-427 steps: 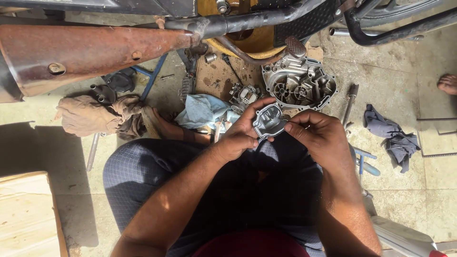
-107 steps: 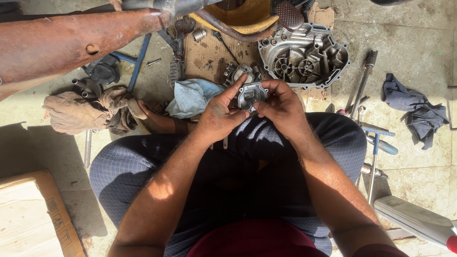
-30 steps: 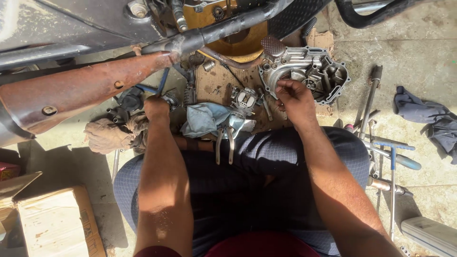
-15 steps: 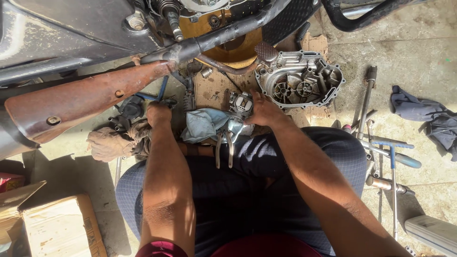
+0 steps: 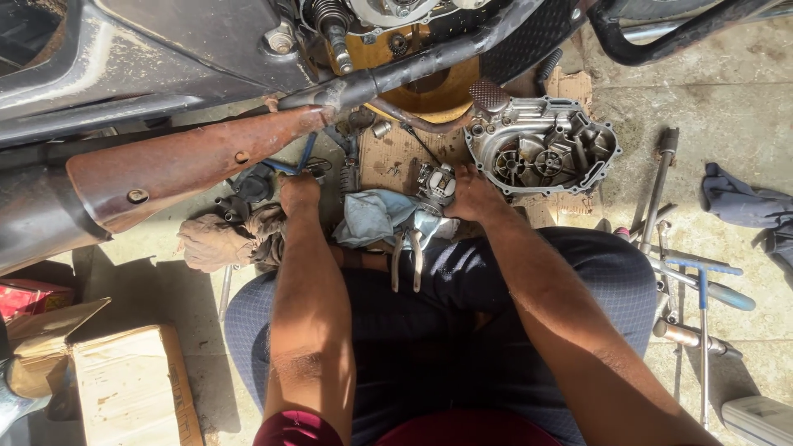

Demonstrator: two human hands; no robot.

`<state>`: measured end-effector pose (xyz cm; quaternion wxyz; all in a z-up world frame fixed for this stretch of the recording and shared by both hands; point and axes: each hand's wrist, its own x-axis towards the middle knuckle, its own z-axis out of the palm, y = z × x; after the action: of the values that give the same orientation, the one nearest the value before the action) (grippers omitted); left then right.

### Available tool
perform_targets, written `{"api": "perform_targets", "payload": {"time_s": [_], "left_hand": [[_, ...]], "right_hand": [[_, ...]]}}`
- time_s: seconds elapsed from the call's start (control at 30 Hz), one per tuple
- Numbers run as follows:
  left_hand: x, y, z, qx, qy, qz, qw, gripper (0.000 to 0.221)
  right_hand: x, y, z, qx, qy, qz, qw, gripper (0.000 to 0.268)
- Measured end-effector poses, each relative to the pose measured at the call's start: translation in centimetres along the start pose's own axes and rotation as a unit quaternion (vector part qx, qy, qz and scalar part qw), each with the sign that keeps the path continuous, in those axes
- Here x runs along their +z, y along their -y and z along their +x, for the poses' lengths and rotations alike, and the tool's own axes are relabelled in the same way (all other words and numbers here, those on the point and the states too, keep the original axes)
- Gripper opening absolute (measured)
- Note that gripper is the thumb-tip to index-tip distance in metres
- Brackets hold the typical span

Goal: Repairing and cleaning a motorcycle carburetor by disassembling parts and cleaning the housing.

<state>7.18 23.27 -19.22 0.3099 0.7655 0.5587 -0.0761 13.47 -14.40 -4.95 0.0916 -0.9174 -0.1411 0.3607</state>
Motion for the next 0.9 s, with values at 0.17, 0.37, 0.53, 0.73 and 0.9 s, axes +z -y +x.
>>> {"api": "perform_targets", "payload": {"time_s": [0.17,0.37,0.53,0.73,0.9], "left_hand": [[-7.4,-6.0,-14.5,0.044,-0.011,-0.057,0.997,0.090],[-2.0,-3.0,-18.7,0.242,0.075,-0.240,0.937,0.084],[-6.4,-4.3,-26.4,0.055,0.343,-0.315,0.883,0.077],[-7.2,-3.7,-29.9,0.107,0.549,-0.546,0.624,0.080],[-7.1,-3.9,-30.0,0.091,0.531,-0.584,0.607,0.079]], "right_hand": [[-1.4,1.8,-1.8,0.011,0.004,0.024,1.000,0.118],[-1.8,3.0,-4.8,-0.102,-0.070,-0.035,0.992,0.112],[-2.5,3.8,-10.6,-0.175,-0.165,0.061,0.969,0.109],[-3.1,3.3,-14.1,-0.388,-0.342,0.131,0.846,0.107],[-3.5,3.6,-13.6,-0.392,-0.350,0.096,0.846,0.109]]}}
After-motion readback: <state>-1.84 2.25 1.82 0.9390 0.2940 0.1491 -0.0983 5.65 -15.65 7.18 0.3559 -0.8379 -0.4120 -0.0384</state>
